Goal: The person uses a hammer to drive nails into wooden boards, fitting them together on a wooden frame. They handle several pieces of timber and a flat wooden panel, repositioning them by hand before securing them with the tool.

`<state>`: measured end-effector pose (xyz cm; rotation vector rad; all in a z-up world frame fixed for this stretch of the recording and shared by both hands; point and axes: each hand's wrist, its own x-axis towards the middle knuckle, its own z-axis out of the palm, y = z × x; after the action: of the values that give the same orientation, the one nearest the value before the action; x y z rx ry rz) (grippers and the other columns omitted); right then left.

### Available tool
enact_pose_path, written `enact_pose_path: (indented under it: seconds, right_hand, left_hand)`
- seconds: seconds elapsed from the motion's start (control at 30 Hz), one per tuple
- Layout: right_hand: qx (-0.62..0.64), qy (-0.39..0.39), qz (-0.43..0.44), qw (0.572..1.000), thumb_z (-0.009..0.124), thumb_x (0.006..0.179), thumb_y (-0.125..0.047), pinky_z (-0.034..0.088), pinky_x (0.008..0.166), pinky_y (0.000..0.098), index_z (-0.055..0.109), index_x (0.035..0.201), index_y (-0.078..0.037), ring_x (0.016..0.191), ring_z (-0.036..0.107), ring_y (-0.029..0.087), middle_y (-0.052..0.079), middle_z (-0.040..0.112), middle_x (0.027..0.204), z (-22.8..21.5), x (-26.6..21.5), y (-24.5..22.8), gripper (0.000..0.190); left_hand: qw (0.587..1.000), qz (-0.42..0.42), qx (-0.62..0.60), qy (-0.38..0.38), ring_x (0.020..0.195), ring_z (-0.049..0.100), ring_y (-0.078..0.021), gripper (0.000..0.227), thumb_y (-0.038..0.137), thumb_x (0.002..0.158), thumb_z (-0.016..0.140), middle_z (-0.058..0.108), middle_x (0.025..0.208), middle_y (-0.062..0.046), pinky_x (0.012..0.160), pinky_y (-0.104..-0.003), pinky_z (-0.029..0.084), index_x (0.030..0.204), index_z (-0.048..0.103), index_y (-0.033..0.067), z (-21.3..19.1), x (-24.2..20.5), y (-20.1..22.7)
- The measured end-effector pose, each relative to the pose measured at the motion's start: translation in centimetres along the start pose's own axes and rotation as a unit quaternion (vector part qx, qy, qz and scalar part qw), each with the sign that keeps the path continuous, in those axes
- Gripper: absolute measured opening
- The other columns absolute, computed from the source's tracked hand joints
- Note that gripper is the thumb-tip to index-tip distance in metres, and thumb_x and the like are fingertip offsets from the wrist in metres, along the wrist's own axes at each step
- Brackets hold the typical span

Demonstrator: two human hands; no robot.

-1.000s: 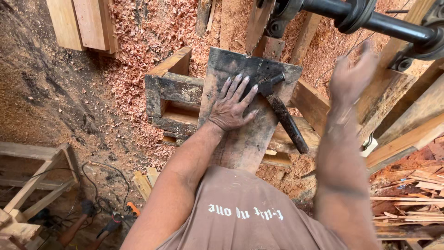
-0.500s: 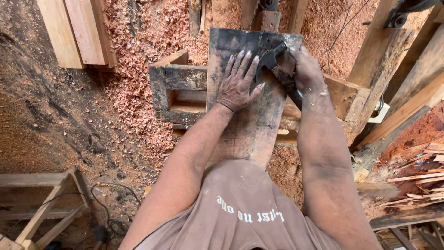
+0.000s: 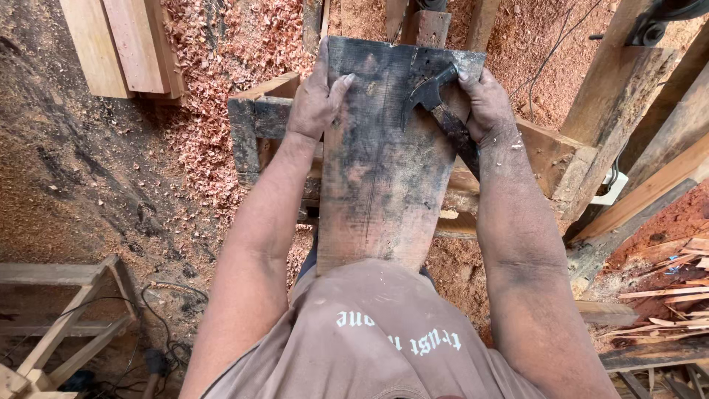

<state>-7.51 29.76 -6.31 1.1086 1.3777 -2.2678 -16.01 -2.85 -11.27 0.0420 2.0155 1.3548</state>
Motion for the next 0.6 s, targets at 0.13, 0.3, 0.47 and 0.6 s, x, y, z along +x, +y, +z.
enact_pose_path:
  seconds: [0.13,0.3,0.47,0.6]
  right_hand:
    - [0.011,-0.016,-0.005,1.000,0.080,0.093,-0.026,0.060,0.108,0.0407,0.058,0.130,-0.002,0.118,0.069,0.025,0.012,0.070,0.123,-0.4,0.0,0.3,0.049]
    - [0.027,-0.004,-0.012,1.000,0.078,0.093,-0.023,0.062,0.107,0.0416,0.054,0.129,-0.001,0.119,0.069,0.027,0.015,0.069,0.123,-0.3,0.2,0.6,0.049]
    - [0.027,-0.008,-0.026,0.999,0.073,0.098,-0.019,0.062,0.107,0.0411,0.054,0.131,0.001,0.120,0.069,0.026,0.016,0.068,0.125,-0.3,0.2,1.0,0.043]
    - [0.029,-0.013,-0.035,0.999,0.069,0.100,-0.017,0.062,0.107,0.0406,0.054,0.131,0.001,0.121,0.069,0.026,0.016,0.067,0.127,-0.4,0.1,1.1,0.039]
  left_hand:
    - [0.998,0.060,0.023,0.006,0.113,0.075,-0.0209,0.090,0.050,0.104,0.068,0.078,0.109,-0.005,0.117,-0.043,0.050,0.167,0.007,0.0277,0.0,0.4,-1.1]
    - [0.995,0.084,0.041,0.015,0.118,0.073,-0.0227,0.086,0.046,0.107,0.070,0.077,0.122,-0.009,0.115,-0.041,0.049,0.166,0.014,0.0188,0.0,0.8,-1.3]
    - [0.998,0.057,0.027,0.011,0.105,0.077,-0.0185,0.086,0.036,0.104,0.070,0.080,0.110,-0.008,0.104,-0.034,0.059,0.165,0.014,0.0152,-0.2,0.2,-0.3]
    - [0.998,0.066,0.007,0.012,0.103,0.078,-0.0186,0.085,0.033,0.104,0.070,0.081,0.110,-0.007,0.099,-0.033,0.060,0.165,0.015,0.0151,-0.3,-0.2,0.3]
